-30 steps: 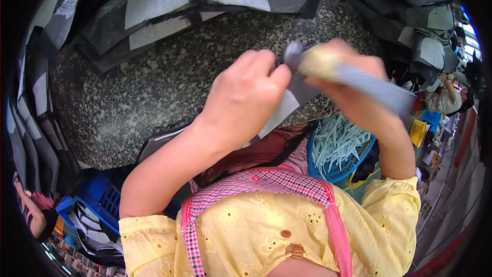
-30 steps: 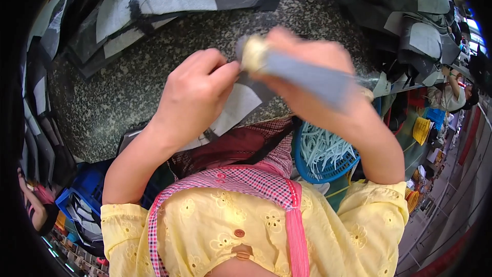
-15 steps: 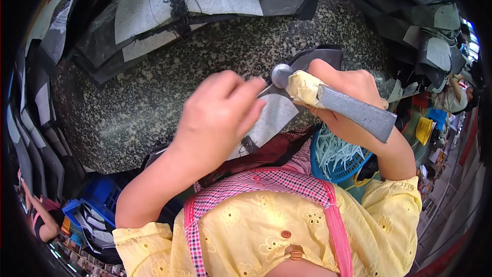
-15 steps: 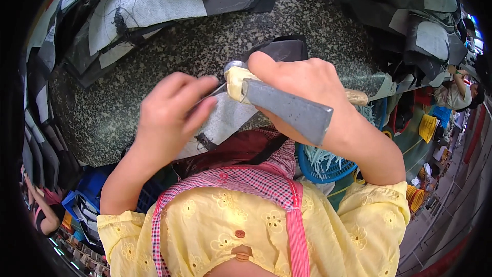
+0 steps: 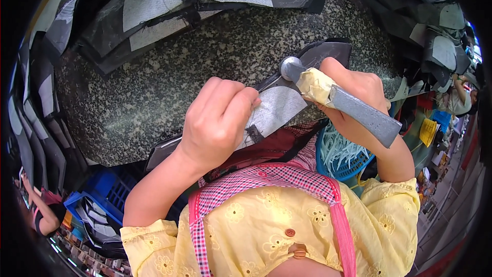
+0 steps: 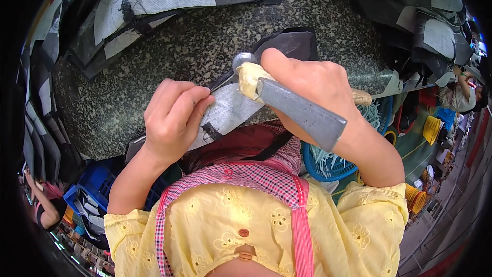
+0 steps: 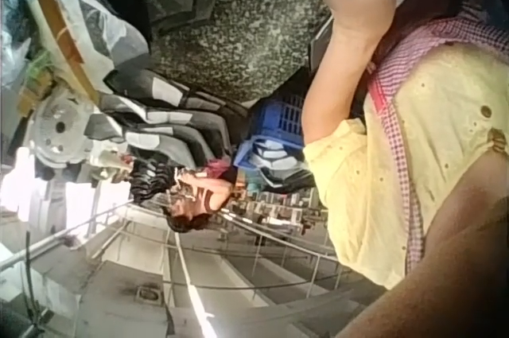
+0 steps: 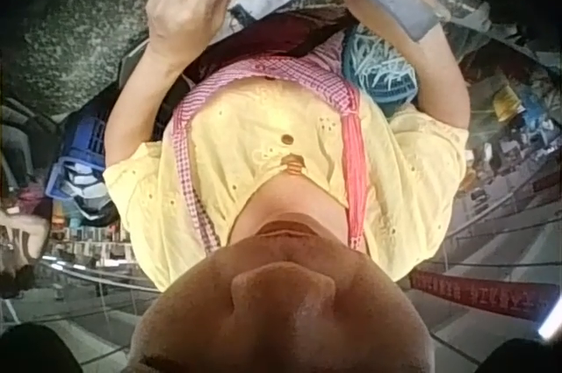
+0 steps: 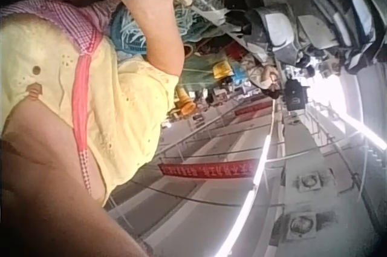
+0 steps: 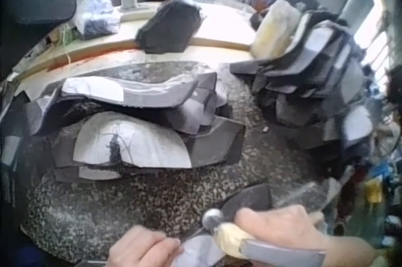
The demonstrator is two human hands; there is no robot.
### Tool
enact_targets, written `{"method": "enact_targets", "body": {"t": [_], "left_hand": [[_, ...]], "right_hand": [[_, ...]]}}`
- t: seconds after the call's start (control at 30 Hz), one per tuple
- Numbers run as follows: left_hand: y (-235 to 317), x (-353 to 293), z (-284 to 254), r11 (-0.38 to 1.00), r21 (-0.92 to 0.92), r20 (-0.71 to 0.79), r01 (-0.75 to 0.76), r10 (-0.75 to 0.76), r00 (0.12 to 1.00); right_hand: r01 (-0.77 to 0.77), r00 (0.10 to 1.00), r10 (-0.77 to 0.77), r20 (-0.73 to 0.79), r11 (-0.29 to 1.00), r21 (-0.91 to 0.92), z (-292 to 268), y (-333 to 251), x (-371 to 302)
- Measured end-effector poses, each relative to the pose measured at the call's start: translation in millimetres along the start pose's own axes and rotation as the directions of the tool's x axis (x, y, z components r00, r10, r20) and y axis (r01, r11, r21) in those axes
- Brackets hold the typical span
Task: Hammering the seams and edges of leather shoe upper components at a factory workbench.
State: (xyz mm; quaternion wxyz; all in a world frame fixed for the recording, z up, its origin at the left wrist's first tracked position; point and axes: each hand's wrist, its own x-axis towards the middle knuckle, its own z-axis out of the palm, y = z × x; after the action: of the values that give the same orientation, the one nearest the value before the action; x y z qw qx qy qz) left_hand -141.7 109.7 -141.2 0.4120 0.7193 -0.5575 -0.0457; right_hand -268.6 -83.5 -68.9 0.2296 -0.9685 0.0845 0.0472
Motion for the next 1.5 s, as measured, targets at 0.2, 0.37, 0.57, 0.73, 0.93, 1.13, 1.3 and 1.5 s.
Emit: {"method": "enact_targets", "body": {"t": [0.2,0.37,0.57,0.73,0.93,1.13,1.3,1.5], "left_hand": [[-6.9,0.6,0.2,0.983,0.071,0.045,-0.168,0.165,0.985],[2.5,3.8,-8.5,0.943,0.244,0.142,-0.225,0.194,0.971],[1.6,4.0,-4.2,0.942,0.259,0.1,-0.214,0.194,0.976],[-1.6,2.4,-10.0,0.995,0.079,0.103,-0.062,0.054,0.993],[-7.6,-7.0,-17.7,0.999,0.002,0.118,-0.05,0.049,0.992],[-5.4,-6.2,-15.5,0.969,0.15,0.126,-0.196,0.178,0.976],[-2.5,-14.2,-21.8,0.992,0.091,0.117,-0.092,0.081,0.99],[-6.5,-26.1,-31.7,0.987,0.131,0.116,-0.093,0.077,0.99]], "right_hand": [[-0.031,0.999,0.031,0.014,0.999,0.018,-4.1,1.6,5.6],[-0.078,0.969,0.164,-0.185,0.912,0.404,-10.8,-21.8,-1.5],[0.044,0.953,0.024,-0.301,0.975,0.218,10.2,-6.6,4.4],[0.035,0.997,-0.03,-0.071,0.997,0.069,22.2,-6.6,1.4],[0.062,0.995,-0.063,-0.078,0.998,-0.013,13.5,-15.9,6.7],[0.081,0.986,-0.076,-0.15,0.996,0.029,22.6,-16.1,12.3],[0.099,0.994,-0.098,0.05,0.995,-0.014,18.4,-31.5,7.3],[0.099,0.995,-0.099,-0.016,0.995,-0.033,16.7,-25.9,11.2]]}}
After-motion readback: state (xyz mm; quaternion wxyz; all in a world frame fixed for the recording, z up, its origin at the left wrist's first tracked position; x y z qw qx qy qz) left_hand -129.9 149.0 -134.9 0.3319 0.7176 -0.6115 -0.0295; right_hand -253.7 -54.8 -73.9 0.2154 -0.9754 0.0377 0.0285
